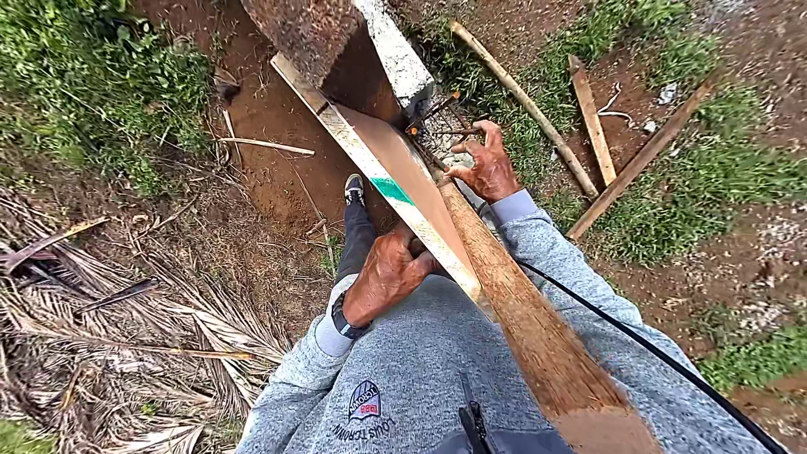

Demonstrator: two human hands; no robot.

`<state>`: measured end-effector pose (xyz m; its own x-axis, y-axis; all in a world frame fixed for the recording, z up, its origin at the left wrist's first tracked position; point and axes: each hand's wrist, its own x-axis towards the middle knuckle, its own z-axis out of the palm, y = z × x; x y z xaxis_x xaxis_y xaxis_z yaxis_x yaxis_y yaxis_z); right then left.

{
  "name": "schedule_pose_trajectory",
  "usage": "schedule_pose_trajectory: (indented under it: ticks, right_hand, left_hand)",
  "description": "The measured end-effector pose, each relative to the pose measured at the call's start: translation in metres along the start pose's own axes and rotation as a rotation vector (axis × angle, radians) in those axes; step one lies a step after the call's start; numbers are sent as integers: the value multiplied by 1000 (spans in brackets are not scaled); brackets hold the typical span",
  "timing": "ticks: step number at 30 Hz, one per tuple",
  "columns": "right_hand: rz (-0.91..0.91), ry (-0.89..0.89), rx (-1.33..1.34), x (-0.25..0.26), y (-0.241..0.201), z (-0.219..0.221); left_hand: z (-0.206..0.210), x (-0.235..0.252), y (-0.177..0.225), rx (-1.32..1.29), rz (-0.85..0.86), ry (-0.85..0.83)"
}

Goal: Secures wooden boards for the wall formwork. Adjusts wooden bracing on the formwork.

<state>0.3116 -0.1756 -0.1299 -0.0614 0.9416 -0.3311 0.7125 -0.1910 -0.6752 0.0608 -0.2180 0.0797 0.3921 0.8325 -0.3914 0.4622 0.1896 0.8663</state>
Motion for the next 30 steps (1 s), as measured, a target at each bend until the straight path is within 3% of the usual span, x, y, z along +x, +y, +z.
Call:
schedule_pose_trajectory:
  ticks: [30]
  right_hand:
    - [15, 91, -105, 7, -6, 16]
  left_hand:
    - [2, 1, -2, 26, 15, 13]
